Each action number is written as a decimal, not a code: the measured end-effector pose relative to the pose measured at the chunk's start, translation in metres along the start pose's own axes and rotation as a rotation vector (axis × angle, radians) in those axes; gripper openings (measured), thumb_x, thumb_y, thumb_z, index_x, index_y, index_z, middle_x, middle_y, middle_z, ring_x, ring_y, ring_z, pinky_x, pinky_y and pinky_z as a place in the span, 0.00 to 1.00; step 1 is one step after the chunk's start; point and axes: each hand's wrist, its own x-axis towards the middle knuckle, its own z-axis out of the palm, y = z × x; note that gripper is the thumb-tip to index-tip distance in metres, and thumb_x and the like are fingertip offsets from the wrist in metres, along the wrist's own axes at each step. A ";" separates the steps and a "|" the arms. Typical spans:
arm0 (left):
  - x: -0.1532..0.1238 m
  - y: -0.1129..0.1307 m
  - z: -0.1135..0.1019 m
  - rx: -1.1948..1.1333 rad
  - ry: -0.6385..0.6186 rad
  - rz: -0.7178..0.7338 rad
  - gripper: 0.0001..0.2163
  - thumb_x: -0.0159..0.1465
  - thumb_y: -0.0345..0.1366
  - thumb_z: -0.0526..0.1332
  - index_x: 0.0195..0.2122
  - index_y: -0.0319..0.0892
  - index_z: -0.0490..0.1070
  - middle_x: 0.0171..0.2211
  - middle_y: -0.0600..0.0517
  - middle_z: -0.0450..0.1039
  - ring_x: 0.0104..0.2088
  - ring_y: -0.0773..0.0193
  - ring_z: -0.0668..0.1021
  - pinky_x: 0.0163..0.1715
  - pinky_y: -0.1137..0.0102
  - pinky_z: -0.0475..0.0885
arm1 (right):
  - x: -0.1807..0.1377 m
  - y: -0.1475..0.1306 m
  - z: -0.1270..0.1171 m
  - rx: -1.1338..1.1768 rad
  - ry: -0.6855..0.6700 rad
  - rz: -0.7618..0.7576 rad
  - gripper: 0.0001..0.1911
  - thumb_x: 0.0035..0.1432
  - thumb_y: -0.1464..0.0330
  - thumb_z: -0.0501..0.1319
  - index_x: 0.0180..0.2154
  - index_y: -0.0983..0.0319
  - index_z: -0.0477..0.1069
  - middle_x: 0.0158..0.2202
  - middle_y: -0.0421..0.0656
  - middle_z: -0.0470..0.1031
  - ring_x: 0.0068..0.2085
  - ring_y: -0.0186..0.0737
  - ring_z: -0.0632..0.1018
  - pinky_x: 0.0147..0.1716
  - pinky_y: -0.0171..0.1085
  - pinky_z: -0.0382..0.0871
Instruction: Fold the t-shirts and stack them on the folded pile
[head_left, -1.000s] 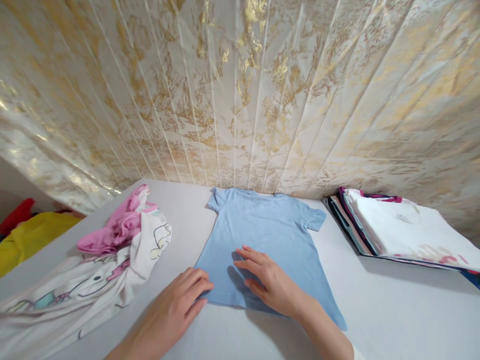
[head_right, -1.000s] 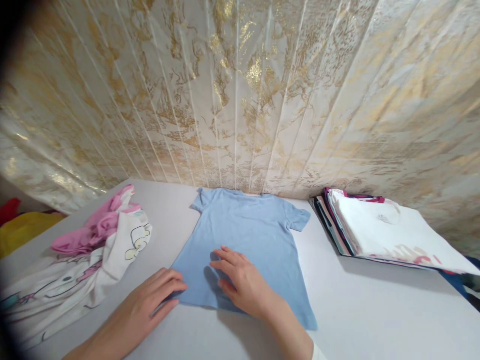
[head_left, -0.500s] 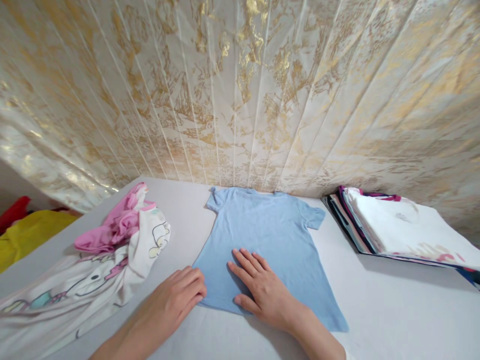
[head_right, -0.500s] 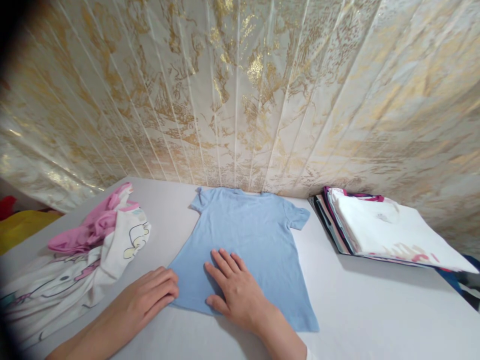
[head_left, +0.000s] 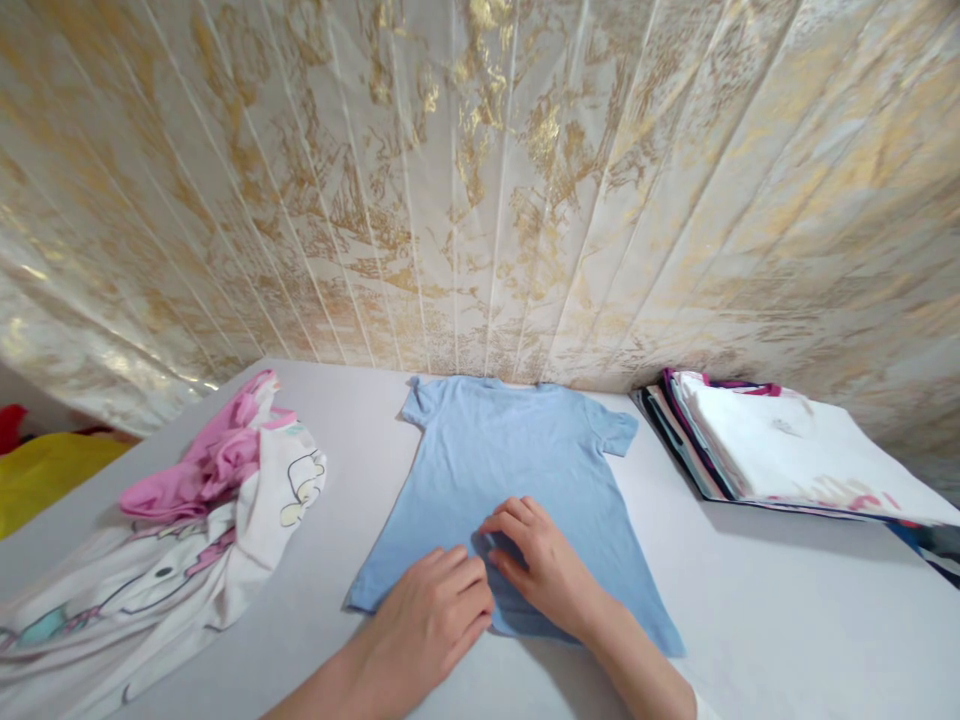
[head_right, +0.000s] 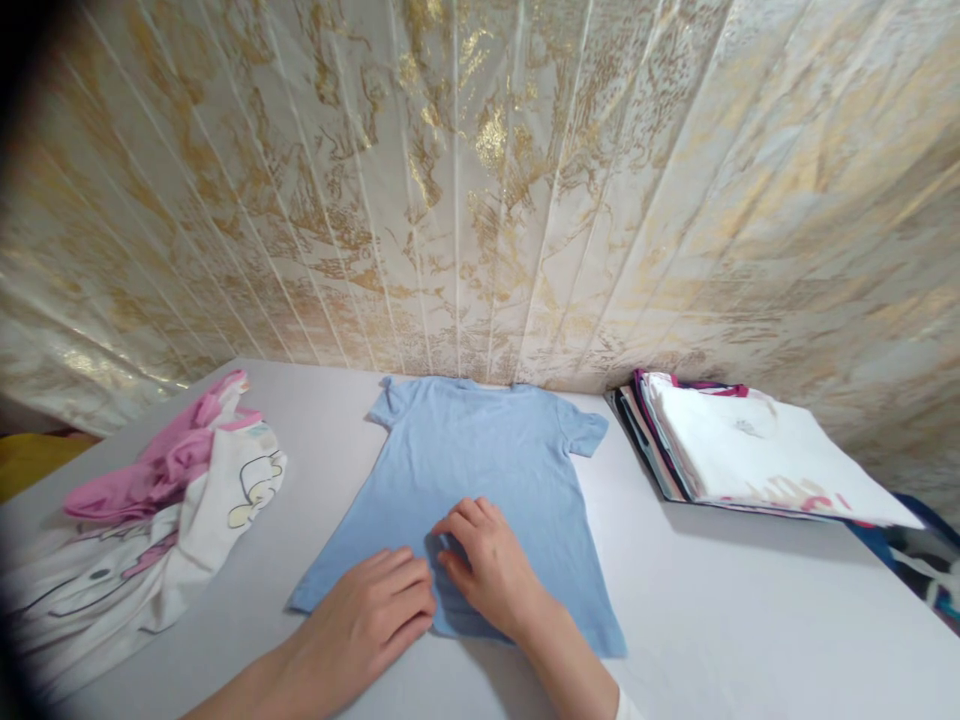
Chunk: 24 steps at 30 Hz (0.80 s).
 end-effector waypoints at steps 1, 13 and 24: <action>0.002 -0.001 0.000 -0.006 0.020 -0.007 0.05 0.67 0.28 0.59 0.33 0.42 0.67 0.33 0.54 0.70 0.35 0.61 0.71 0.35 0.67 0.63 | 0.000 0.001 0.000 0.000 0.001 0.003 0.15 0.56 0.79 0.60 0.44 0.58 0.72 0.42 0.42 0.72 0.44 0.42 0.70 0.45 0.41 0.66; 0.005 -0.008 -0.007 -0.176 0.025 -0.085 0.07 0.67 0.27 0.58 0.33 0.43 0.68 0.32 0.56 0.72 0.33 0.64 0.73 0.37 0.71 0.65 | 0.001 0.009 0.006 -0.077 0.085 0.021 0.15 0.59 0.75 0.61 0.47 0.58 0.71 0.50 0.46 0.70 0.50 0.45 0.69 0.49 0.45 0.66; -0.004 -0.003 -0.008 -0.149 -0.002 -0.020 0.12 0.65 0.20 0.53 0.39 0.43 0.71 0.39 0.52 0.71 0.39 0.62 0.72 0.40 0.69 0.66 | 0.000 0.005 0.011 -0.336 -0.028 0.090 0.25 0.64 0.71 0.53 0.62 0.60 0.61 0.66 0.48 0.58 0.65 0.52 0.58 0.57 0.54 0.61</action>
